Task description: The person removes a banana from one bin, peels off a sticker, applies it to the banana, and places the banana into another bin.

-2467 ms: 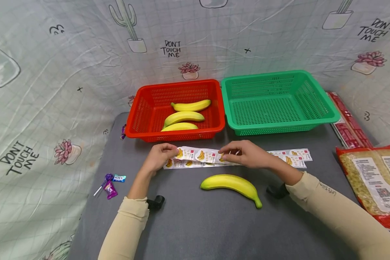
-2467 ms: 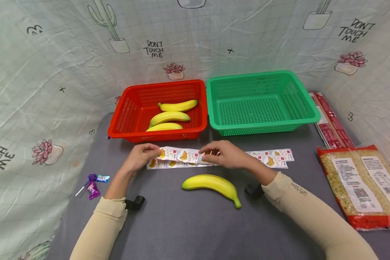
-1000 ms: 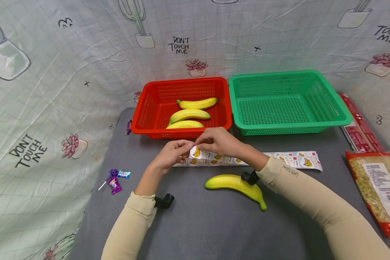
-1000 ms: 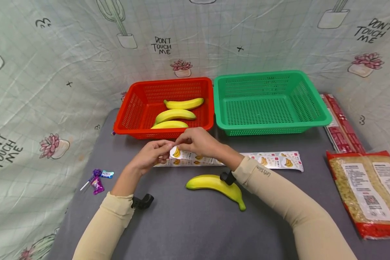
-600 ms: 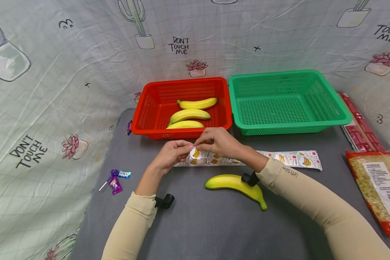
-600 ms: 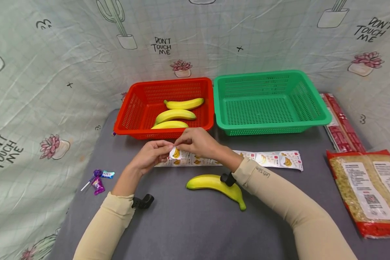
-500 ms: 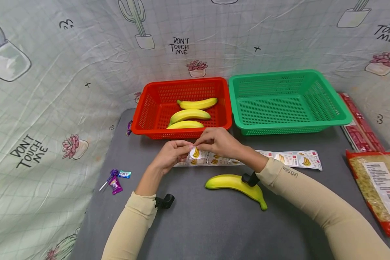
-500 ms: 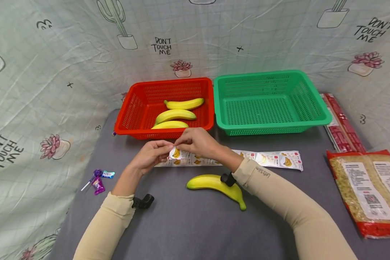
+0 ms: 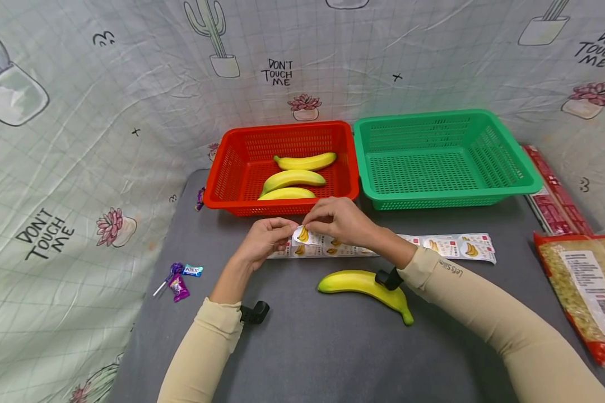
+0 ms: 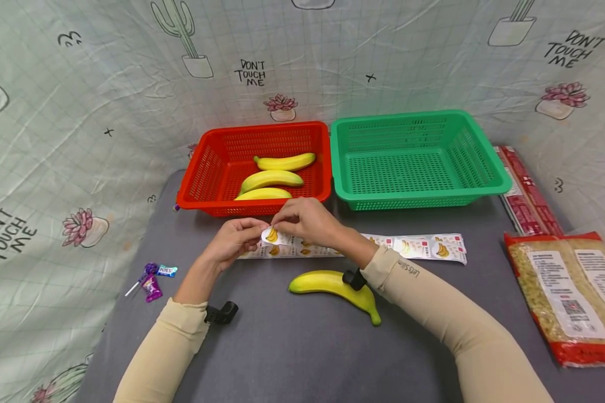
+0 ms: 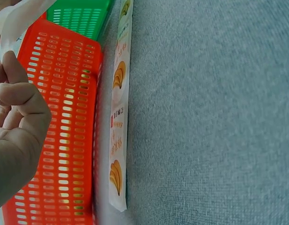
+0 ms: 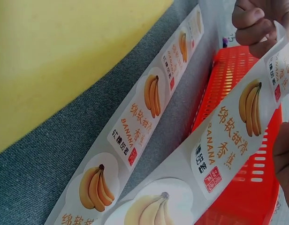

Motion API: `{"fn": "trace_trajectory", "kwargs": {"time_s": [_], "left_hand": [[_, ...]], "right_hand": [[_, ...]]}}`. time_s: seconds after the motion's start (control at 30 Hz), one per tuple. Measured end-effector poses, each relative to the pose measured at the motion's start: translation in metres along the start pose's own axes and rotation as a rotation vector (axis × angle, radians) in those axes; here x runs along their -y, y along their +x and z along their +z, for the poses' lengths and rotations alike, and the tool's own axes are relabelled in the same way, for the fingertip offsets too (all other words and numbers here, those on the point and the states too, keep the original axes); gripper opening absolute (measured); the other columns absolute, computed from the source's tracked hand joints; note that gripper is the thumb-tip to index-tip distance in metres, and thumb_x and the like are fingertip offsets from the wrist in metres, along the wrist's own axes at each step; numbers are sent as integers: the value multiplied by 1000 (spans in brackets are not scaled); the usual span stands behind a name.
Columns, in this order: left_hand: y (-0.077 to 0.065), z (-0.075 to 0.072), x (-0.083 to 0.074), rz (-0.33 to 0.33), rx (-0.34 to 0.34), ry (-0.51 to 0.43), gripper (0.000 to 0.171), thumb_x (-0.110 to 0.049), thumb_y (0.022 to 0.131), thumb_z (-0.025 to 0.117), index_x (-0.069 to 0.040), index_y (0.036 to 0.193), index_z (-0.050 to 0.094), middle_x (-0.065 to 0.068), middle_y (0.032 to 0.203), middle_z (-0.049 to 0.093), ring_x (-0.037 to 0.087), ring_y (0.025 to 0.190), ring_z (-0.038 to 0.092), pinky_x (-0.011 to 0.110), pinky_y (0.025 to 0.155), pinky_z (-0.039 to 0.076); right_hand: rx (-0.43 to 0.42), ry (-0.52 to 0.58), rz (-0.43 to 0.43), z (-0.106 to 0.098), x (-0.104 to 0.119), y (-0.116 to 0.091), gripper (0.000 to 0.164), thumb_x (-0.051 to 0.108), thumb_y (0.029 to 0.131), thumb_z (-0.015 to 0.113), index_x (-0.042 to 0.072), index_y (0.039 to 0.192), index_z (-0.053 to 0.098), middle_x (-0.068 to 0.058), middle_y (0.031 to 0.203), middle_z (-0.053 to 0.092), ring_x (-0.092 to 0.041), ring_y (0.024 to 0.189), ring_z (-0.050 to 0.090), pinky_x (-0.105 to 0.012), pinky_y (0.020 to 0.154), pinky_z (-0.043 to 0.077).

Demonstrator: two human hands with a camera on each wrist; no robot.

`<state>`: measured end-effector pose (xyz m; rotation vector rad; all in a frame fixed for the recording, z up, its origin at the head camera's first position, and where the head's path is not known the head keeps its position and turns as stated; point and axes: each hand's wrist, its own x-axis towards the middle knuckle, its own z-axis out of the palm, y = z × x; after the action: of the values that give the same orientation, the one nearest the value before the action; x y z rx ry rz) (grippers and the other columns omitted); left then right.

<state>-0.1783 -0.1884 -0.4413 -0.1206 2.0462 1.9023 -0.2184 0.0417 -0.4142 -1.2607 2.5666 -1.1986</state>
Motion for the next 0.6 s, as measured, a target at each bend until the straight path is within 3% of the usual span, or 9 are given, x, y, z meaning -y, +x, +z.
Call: {"fn": "trace_trajectory", "kwargs": {"time_s": [0.2,0.4,0.6], "left_hand": [[2,-1,2,15,-47,88,21,-15,99,65,2,110,71,-2,81,63,13,63,49,23,59,43],[1,-6,4,79,-105,263,22,-19,97,69,-1,108,75,7,82,66,17,64,49,26,57,40],[2,-14,7,115,-204,466,20,-21,97,69,-5,106,76,12,97,77,20,85,64,29,74,50]], "right_hand": [[-20,54,16,-3,0,-4,13,20,92,77,17,105,80,3,96,75,-12,82,60,-28,71,50],[-76,130,20,-10,-3,-13,12,18,94,75,15,105,80,1,94,75,-14,78,60,-26,69,51],[-125,163,64,-27,-7,-27,12,18,95,73,16,105,79,0,93,74,-15,74,60,-25,66,50]]}}
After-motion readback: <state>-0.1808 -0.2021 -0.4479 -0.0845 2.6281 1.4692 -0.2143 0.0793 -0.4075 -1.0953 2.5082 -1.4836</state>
